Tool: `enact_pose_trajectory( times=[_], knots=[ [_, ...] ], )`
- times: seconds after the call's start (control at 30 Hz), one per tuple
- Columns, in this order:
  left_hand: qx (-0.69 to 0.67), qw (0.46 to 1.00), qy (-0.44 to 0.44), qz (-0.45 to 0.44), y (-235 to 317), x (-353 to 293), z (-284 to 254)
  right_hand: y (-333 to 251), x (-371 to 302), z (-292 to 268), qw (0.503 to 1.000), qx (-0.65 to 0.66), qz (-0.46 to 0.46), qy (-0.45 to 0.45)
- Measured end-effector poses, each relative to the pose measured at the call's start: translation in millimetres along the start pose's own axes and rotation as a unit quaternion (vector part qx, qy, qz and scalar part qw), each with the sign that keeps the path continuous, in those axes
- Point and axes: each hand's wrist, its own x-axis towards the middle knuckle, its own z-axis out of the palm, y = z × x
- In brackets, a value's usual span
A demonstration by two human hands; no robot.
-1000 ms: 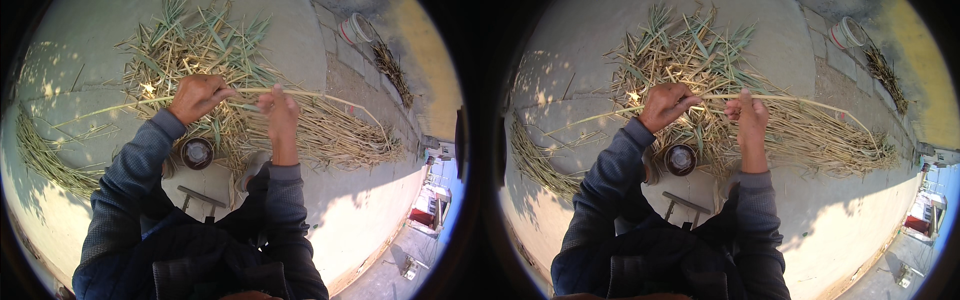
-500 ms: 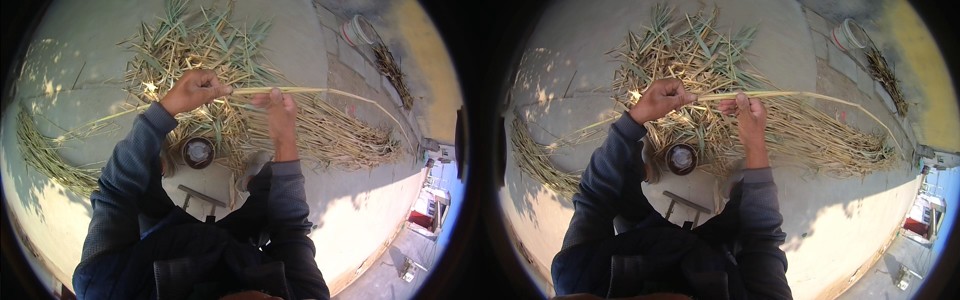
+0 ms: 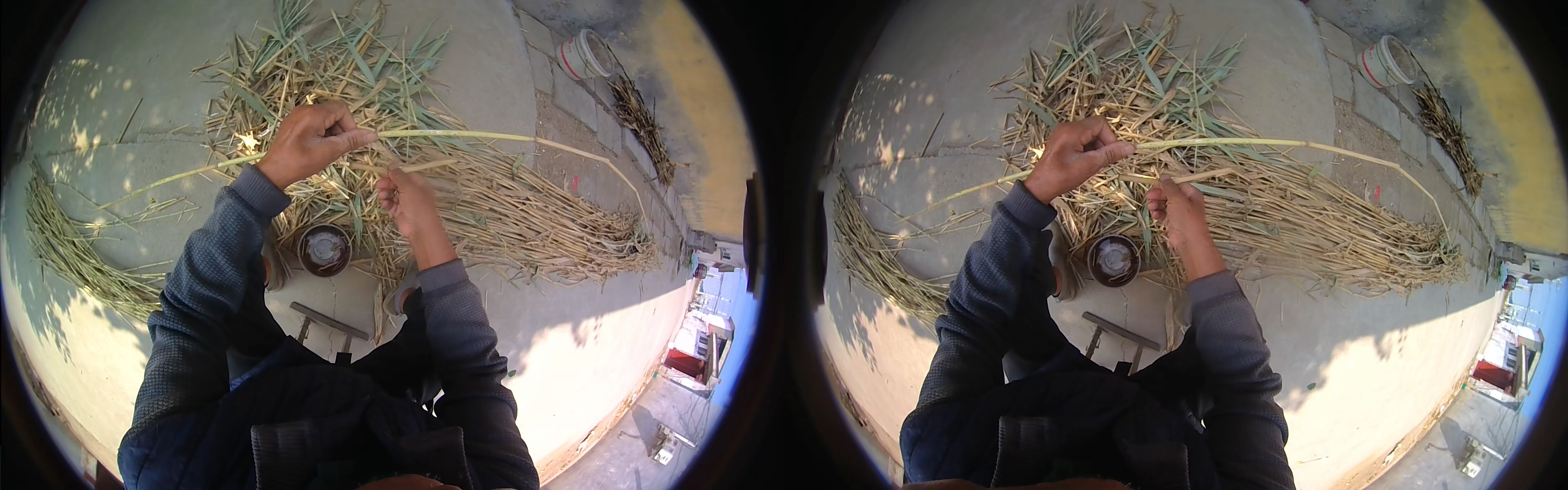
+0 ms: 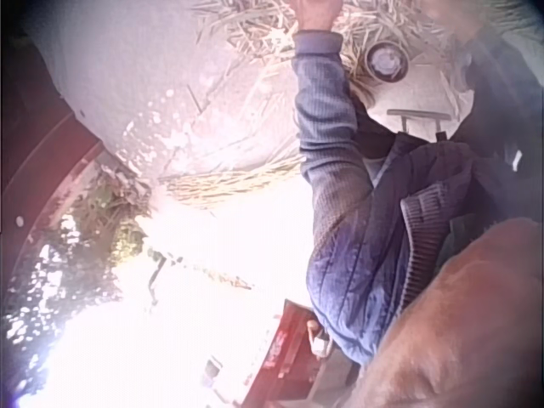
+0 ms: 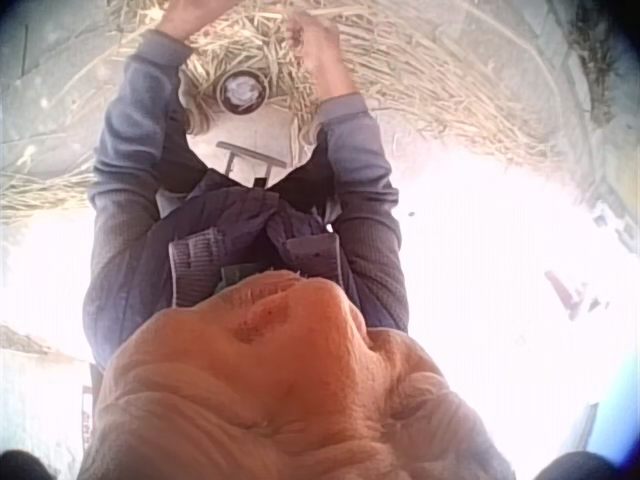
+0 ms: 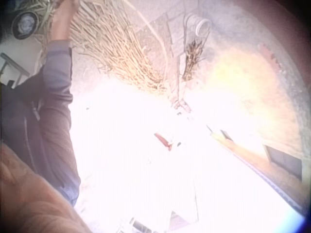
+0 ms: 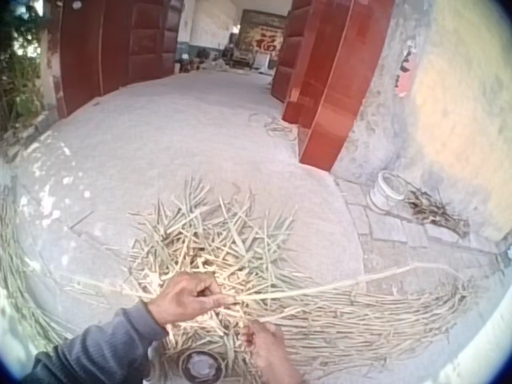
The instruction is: The person sits on a low stool and repeatedly strips dried plant stalks by hand, separating the fibrous strands from the leaves. The separated material is placed into piles on the ground.
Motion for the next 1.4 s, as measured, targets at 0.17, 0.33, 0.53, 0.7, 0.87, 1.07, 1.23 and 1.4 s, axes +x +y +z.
enact_pose_trajectory(
  times=[0.17,0.33,0.53,0.7,0.87,1.07,1.23,1.4],
  knots=[
    [0.001,1.0,-0.021,0.021,-9.6,-2.6,-9.0,-41.8,-0.9,-30.5,0.951,-0.265,-0.153,0.042],
    [-0.005,0.991,-0.096,-0.093,-24.4,-2.4,-39.4,-81.6,-9.4,-110.0,0.926,0.245,-0.258,-0.123],
    [0.055,0.995,-0.075,-0.042,-17.3,2.8,-24.9,-67.0,-3.8,-94.1,0.928,0.254,-0.269,-0.042],
    [0.053,0.995,-0.068,0.056,-7.4,9.7,22.2,-45.9,-12.1,-28.5,0.94,0.218,-0.239,-0.112],
    [0.055,0.994,-0.059,0.068,-5.7,7.1,24.5,-61.8,-14.8,-38.5,0.932,0.224,-0.277,-0.057],
    [0.147,0.97,-0.022,0.193,-1.6,1.7,29.9,-59.3,-17.4,-42.2,0.946,0.206,-0.249,0.029],
    [0.194,0.947,-0.016,0.255,2.6,1.1,29.4,-56.8,-16.4,-47.7,0.952,0.205,-0.22,0.059],
    [0.191,0.949,-0.005,0.252,4.7,5.8,25.5,-54.1,-16.5,-46.1,0.956,0.18,-0.227,0.055]
  ],
)
